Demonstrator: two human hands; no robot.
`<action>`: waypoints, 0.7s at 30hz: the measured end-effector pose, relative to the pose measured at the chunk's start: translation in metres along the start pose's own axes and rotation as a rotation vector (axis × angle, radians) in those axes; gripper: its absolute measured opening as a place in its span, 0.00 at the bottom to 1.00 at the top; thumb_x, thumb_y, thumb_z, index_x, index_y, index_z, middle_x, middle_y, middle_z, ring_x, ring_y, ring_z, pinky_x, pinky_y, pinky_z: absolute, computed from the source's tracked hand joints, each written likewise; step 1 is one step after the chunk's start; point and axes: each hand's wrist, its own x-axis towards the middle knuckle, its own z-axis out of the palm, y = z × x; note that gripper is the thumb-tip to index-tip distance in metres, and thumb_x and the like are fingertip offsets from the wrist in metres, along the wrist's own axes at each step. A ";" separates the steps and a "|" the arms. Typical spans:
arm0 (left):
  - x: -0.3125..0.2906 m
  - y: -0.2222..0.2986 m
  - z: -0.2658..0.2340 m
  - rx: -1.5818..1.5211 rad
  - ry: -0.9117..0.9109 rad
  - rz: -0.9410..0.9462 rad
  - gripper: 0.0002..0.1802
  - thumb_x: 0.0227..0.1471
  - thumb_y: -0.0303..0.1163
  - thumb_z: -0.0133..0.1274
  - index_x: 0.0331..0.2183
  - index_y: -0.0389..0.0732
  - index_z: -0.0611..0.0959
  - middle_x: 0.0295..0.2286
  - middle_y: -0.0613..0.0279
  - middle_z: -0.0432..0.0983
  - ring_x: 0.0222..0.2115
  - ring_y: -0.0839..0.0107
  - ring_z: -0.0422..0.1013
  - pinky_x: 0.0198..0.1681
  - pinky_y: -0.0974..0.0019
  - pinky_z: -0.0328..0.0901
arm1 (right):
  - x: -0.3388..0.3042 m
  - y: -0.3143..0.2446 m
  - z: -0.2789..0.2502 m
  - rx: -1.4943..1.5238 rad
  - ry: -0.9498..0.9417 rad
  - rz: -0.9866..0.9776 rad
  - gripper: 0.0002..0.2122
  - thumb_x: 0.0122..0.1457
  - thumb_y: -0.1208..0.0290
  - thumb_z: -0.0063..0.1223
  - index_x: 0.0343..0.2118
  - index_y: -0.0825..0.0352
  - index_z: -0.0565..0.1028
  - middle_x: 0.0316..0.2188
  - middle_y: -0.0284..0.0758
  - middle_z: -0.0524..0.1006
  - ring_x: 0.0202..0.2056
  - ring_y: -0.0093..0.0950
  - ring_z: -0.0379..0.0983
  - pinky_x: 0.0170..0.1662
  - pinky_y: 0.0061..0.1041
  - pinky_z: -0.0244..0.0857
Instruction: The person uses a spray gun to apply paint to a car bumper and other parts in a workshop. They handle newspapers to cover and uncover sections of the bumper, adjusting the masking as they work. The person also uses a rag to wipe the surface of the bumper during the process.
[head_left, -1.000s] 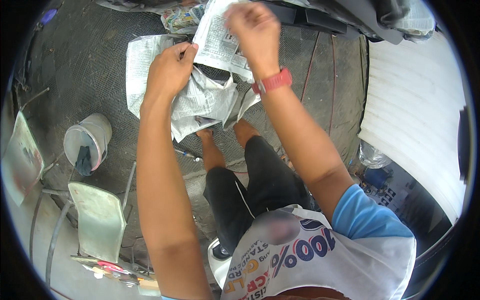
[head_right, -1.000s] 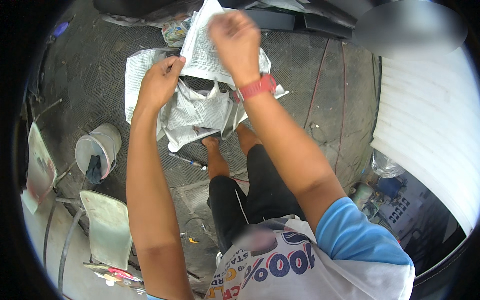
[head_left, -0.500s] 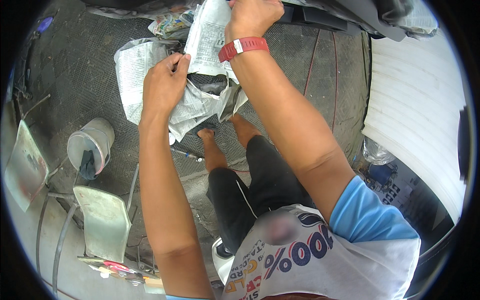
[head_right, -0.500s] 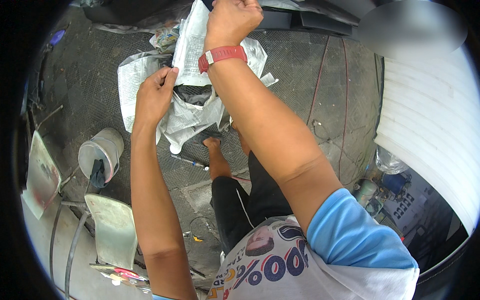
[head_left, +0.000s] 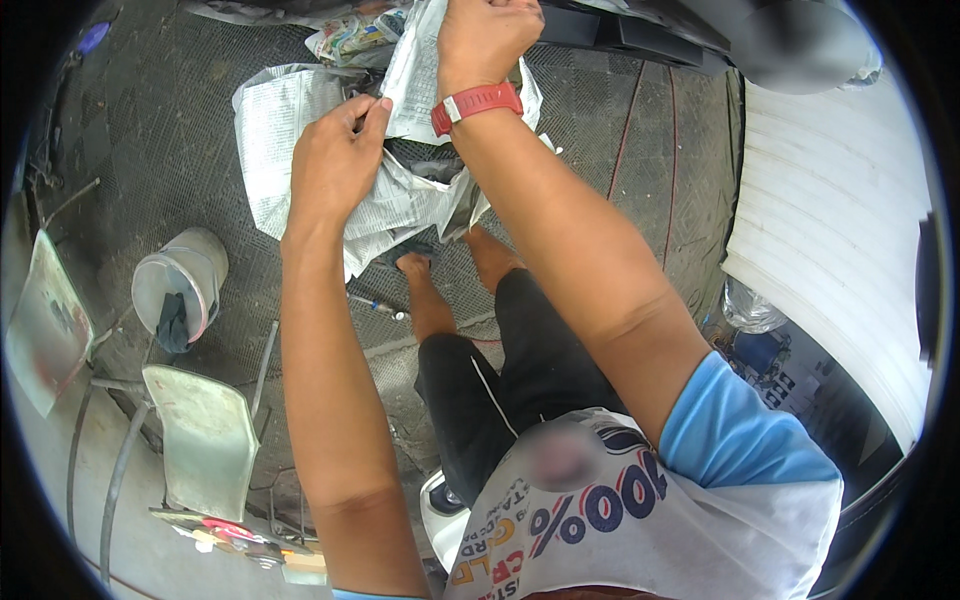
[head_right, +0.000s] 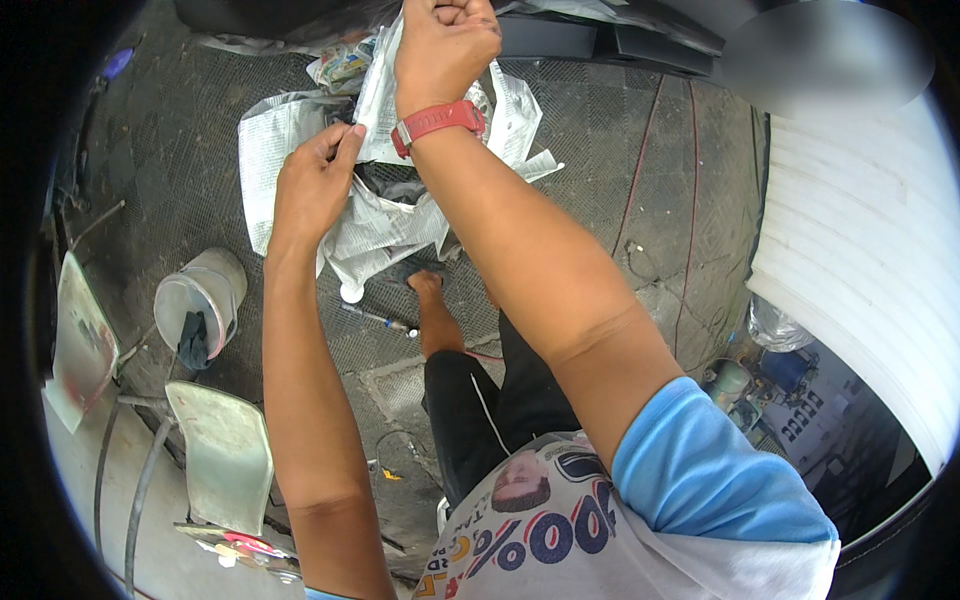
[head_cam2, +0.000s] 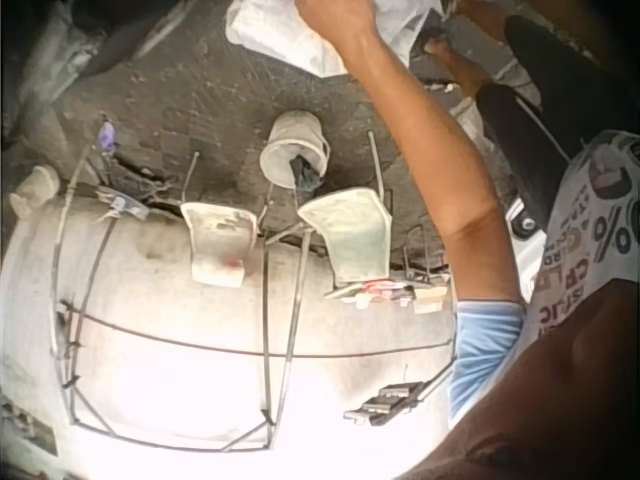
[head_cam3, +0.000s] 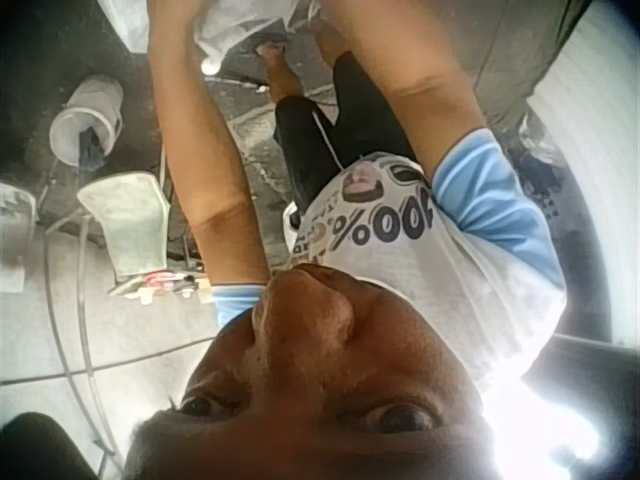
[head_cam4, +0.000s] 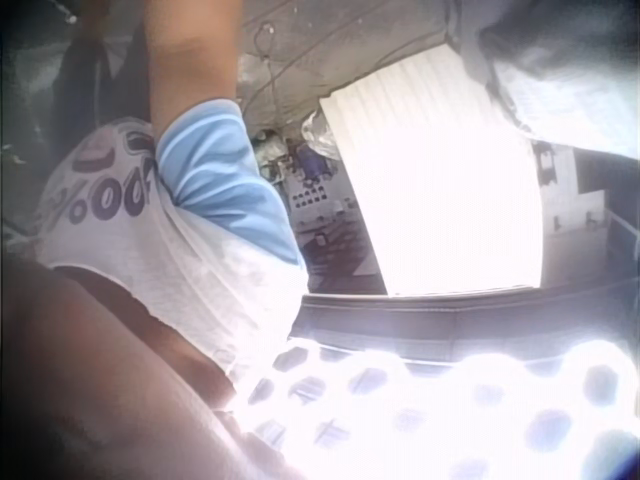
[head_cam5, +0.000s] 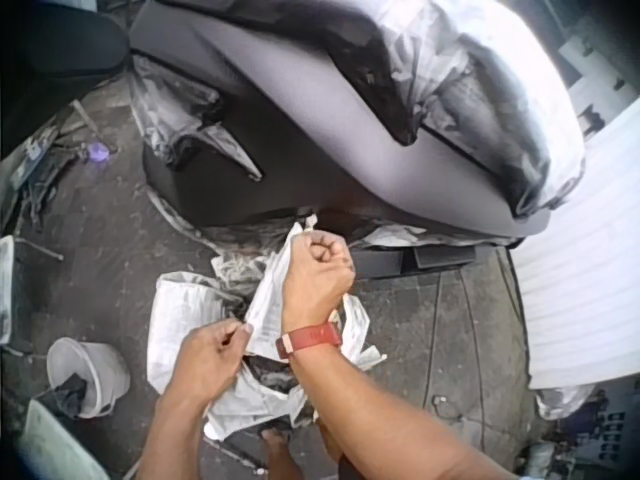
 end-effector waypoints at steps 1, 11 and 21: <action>0.001 0.001 -0.002 0.012 -0.019 -0.001 0.22 0.67 0.49 0.55 0.42 0.40 0.89 0.25 0.54 0.81 0.27 0.62 0.75 0.37 0.60 0.68 | -0.004 0.001 -0.003 -0.071 -0.031 -0.045 0.03 0.57 0.80 0.65 0.29 0.70 0.79 0.20 0.22 0.75 0.23 0.13 0.66 0.26 0.19 0.58; 0.003 -0.015 -0.004 0.022 0.061 0.134 0.20 0.67 0.48 0.57 0.42 0.40 0.90 0.26 0.50 0.82 0.24 0.57 0.75 0.35 0.57 0.69 | -0.027 -0.010 -0.020 -0.596 -0.155 -0.591 0.06 0.51 0.77 0.68 0.30 0.66 0.80 0.39 0.40 0.77 0.42 0.43 0.74 0.47 0.41 0.69; -0.002 -0.025 -0.009 0.057 0.024 0.063 0.21 0.66 0.46 0.58 0.44 0.37 0.89 0.31 0.48 0.86 0.29 0.58 0.80 0.39 0.60 0.71 | -0.035 0.005 -0.019 -0.557 -0.255 -0.531 0.09 0.51 0.72 0.70 0.31 0.67 0.80 0.49 0.46 0.77 0.47 0.47 0.75 0.51 0.42 0.70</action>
